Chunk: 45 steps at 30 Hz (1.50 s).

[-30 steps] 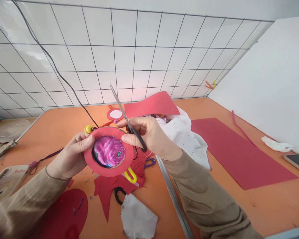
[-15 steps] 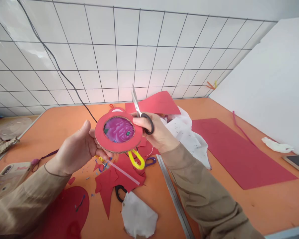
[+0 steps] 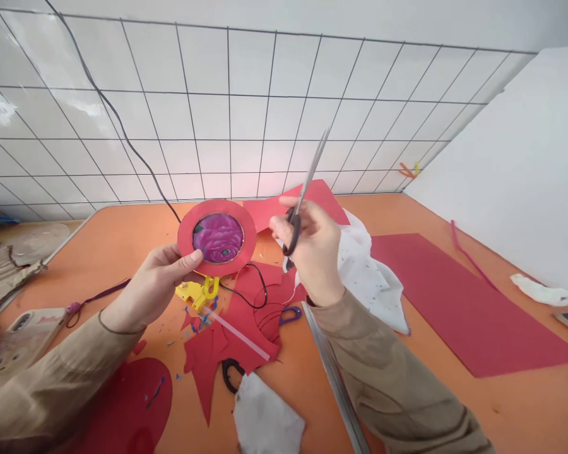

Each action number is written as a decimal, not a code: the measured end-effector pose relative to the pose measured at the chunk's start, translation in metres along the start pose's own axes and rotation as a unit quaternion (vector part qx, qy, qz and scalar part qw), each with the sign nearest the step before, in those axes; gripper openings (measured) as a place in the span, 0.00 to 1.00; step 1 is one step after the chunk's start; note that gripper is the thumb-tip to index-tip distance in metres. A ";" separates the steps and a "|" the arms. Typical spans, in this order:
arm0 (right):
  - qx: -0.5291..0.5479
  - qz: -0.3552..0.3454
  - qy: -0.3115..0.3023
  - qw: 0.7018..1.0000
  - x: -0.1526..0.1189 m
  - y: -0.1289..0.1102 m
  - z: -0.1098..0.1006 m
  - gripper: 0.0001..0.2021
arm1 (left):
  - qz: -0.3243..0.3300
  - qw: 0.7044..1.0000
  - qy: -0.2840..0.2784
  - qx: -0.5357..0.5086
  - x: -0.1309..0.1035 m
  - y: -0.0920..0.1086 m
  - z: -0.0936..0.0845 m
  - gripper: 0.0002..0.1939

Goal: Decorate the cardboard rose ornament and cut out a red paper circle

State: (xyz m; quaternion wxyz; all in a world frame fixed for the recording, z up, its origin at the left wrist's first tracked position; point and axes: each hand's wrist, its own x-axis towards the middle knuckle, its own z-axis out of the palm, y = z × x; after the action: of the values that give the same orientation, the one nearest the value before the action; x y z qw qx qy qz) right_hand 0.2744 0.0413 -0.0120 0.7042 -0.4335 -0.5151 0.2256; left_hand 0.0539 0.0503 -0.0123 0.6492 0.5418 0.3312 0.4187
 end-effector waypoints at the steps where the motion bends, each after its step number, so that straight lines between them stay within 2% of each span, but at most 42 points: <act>1: -0.022 -0.028 0.001 0.999 0.002 -0.004 -0.004 0.13 | 0.006 1.000 0.001 0.021 0.001 0.002 -0.001 0.12; 3: -0.067 -0.067 -0.015 0.995 0.003 -0.013 -0.009 0.16 | 0.010 0.998 -0.005 0.059 0.000 0.005 -0.001 0.11; 5: -0.101 -0.077 -0.047 0.991 0.002 -0.021 -0.011 0.19 | 0.006 0.996 -0.027 0.090 -0.002 0.009 0.000 0.10; 9: -0.116 -0.045 -0.140 0.982 -0.003 -0.028 -0.009 0.21 | -0.016 0.987 -0.097 0.125 -0.007 0.015 -0.001 0.10; 12: -0.105 -0.010 -0.186 0.977 -0.003 -0.028 -0.006 0.20 | -0.027 0.984 -0.108 0.142 -0.008 0.014 -0.004 0.11; 20: -0.103 0.009 -0.191 0.976 -0.005 -0.031 -0.006 0.20 | -0.024 0.987 -0.099 0.122 -0.004 0.012 -0.010 0.12; 26: -0.118 0.015 -0.216 0.969 -0.006 -0.036 -0.008 0.19 | -0.033 0.981 -0.125 0.148 -0.008 0.019 -0.006 0.09; 38: -0.044 0.099 -0.207 0.972 -0.011 -0.037 0.001 0.17 | -0.012 0.995 -0.095 0.000 -0.009 0.011 0.002 0.10; 42: -0.080 0.047 -0.250 0.964 -0.005 -0.037 -0.008 0.16 | 0.017 0.994 -0.086 0.068 -0.010 0.017 -0.002 0.09; 45: -0.146 -0.027 -0.298 0.943 0.005 -0.035 -0.027 0.23 | 0.050 0.983 -0.079 0.159 -0.009 0.023 -0.007 0.11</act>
State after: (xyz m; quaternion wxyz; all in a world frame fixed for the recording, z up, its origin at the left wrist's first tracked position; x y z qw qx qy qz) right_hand 0.2967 0.0162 0.0177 0.4529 -0.4307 -0.7402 0.2480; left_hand 0.0392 0.0464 0.0091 0.5571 0.6853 0.3138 0.3485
